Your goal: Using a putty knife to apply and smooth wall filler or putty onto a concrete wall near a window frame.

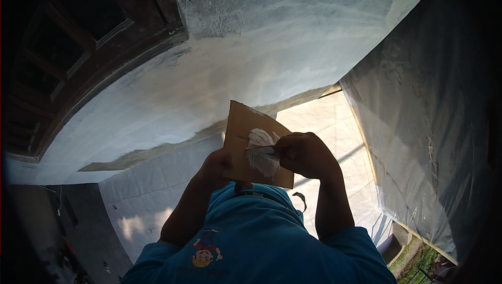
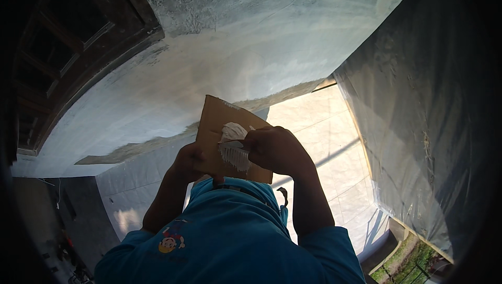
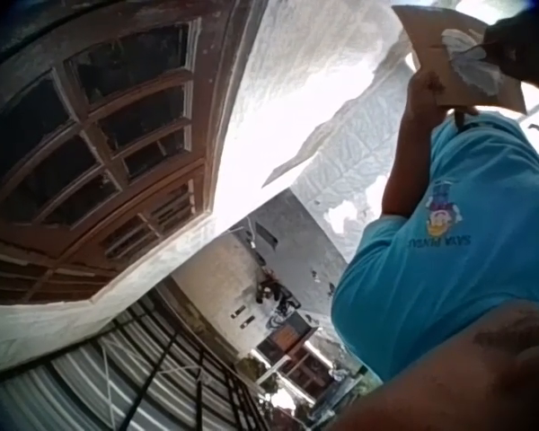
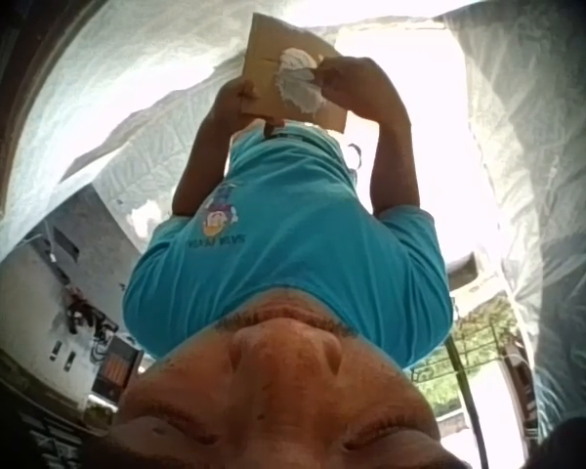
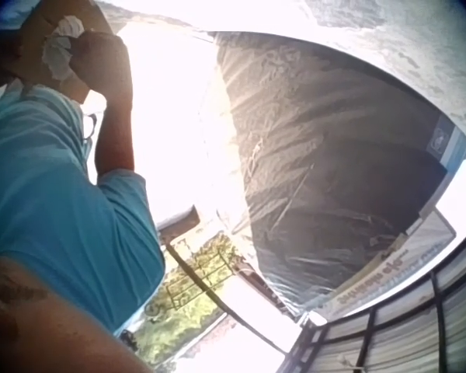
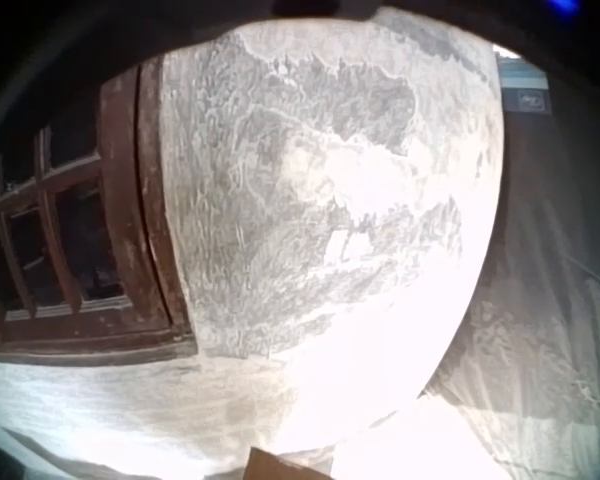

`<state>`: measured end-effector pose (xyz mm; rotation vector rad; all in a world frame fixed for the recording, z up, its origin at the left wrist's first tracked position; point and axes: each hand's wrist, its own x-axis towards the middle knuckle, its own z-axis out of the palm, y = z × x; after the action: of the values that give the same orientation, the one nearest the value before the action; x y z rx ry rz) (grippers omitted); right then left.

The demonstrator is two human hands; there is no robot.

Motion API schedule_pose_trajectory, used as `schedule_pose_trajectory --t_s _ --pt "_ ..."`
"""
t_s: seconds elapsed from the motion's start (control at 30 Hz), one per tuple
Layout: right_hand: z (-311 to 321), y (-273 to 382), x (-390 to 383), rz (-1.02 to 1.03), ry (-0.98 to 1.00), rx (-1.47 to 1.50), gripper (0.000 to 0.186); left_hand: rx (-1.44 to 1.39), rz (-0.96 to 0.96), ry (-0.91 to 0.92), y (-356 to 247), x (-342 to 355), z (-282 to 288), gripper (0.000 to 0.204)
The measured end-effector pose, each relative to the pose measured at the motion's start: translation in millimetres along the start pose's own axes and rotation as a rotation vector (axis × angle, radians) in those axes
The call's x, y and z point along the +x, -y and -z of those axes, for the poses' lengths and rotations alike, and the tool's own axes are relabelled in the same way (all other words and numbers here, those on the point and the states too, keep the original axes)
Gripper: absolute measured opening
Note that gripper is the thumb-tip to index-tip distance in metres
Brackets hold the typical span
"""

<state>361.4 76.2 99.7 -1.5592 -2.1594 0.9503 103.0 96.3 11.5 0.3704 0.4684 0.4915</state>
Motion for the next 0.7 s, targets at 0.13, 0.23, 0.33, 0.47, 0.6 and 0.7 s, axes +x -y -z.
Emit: schedule_pose_trajectory --t_s 0.13,0.23,0.33,0.47,0.6,0.7 --pt "-8 -11 0 0.026 -0.035 0.309 0.024 0.051 -0.023 -0.127 -4 -3 1 0.06" --pt "-17 -26 12 -0.045 -0.157 0.673 0.024 0.036 -0.043 -0.188 -2 -12 18 0.065" --pt "-36 -46 37 -0.019 -0.416 0.856 0.024 -0.072 -0.065 -0.083 -1 -29 31 0.064" --pt "-46 -39 94 -0.102 -0.726 0.616 0.023 -0.094 -0.104 -0.18 -2 -61 58 0.064" --pt "-62 -26 144 -0.013 -0.952 0.339 0.028 -0.13 -0.117 -0.221 -12 -90 80 0.069" --pt "-72 -21 172 0.102 -1.085 0.09 0.035 -0.127 -0.145 -0.265 -22 -112 91 0.071"
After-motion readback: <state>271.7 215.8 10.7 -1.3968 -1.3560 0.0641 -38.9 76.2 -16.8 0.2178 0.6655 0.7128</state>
